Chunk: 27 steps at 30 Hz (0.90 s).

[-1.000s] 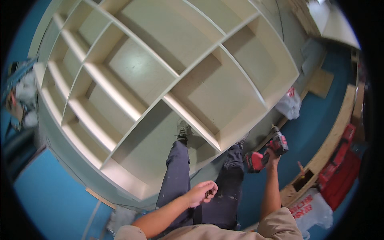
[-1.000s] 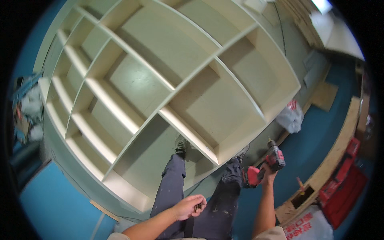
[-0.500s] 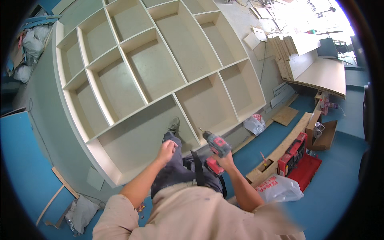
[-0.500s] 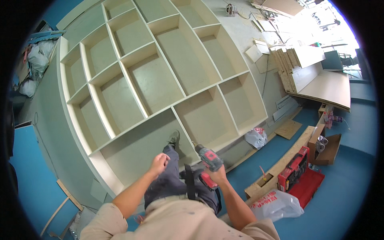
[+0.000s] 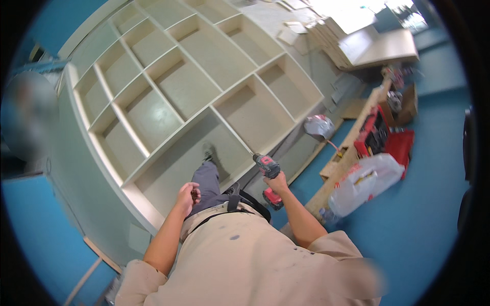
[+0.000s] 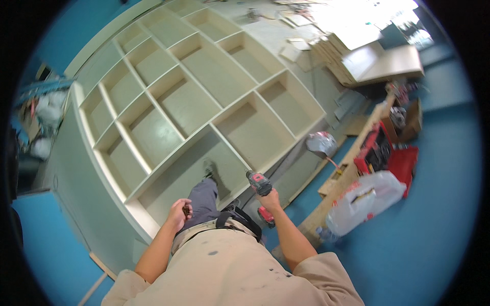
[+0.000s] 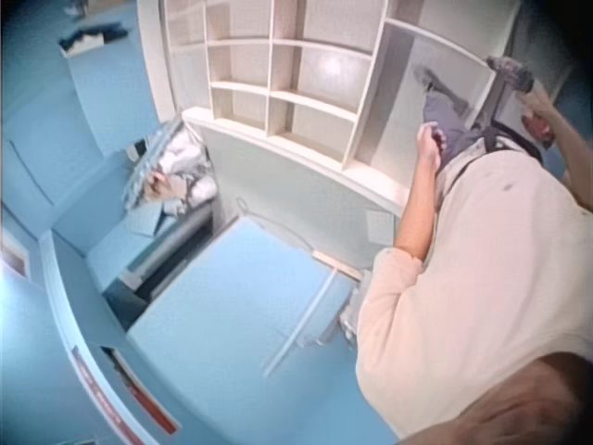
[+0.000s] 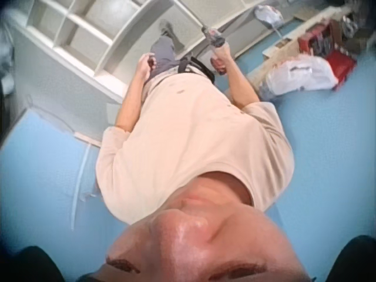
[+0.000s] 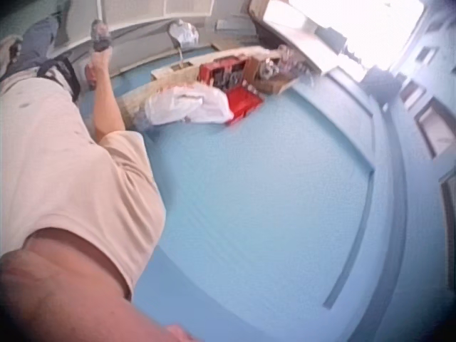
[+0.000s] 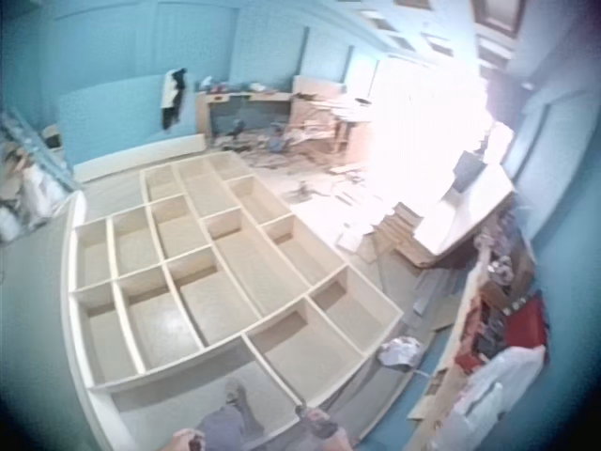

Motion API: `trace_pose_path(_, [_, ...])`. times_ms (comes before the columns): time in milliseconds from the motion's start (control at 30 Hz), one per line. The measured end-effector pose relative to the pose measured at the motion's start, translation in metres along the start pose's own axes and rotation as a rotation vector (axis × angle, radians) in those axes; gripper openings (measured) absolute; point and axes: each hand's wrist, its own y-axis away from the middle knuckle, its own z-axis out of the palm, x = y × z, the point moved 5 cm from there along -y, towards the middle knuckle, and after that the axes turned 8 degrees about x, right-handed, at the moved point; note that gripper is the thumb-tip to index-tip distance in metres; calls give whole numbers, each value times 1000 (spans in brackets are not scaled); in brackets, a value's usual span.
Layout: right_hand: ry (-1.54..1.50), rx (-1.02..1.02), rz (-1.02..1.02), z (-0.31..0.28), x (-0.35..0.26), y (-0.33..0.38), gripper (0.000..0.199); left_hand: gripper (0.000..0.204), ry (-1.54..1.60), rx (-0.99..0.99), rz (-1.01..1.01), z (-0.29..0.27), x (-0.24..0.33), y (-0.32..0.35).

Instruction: The person uses a cordless drill to drive screws into a white wooden shelving unit, securing shelves and side panels. The person repositions the unit and continues fastening components from different angles.

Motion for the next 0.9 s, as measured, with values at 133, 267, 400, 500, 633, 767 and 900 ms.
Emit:
trace_pose_path(133, [-80,19,217,17,62,34,20,14,-47,-89,41,-15,16,12])
trace_pose_path(267, [-164,117,453,37,119,84,20,9,-143,-166,36,-28,38,-1])
trace_pose_path(400, [-142,277,610,47,137,133,20,12,-103,-169,109,-64,79,-6])
trace_pose_path(500, [-251,375,701,54,145,165,19,13,-13,-218,93,-87,121,-3])
trace_pose_path(633, [-357,413,716,70,91,195,21,15,-156,-173,72,-124,163,-14])
trace_pose_path(767, [-396,467,714,78,40,215,27,10,-203,-258,97,-114,201,-22])
trace_pose_path(900, [-578,422,712,102,69,209,42,8,-227,-405,159,-66,217,-35])
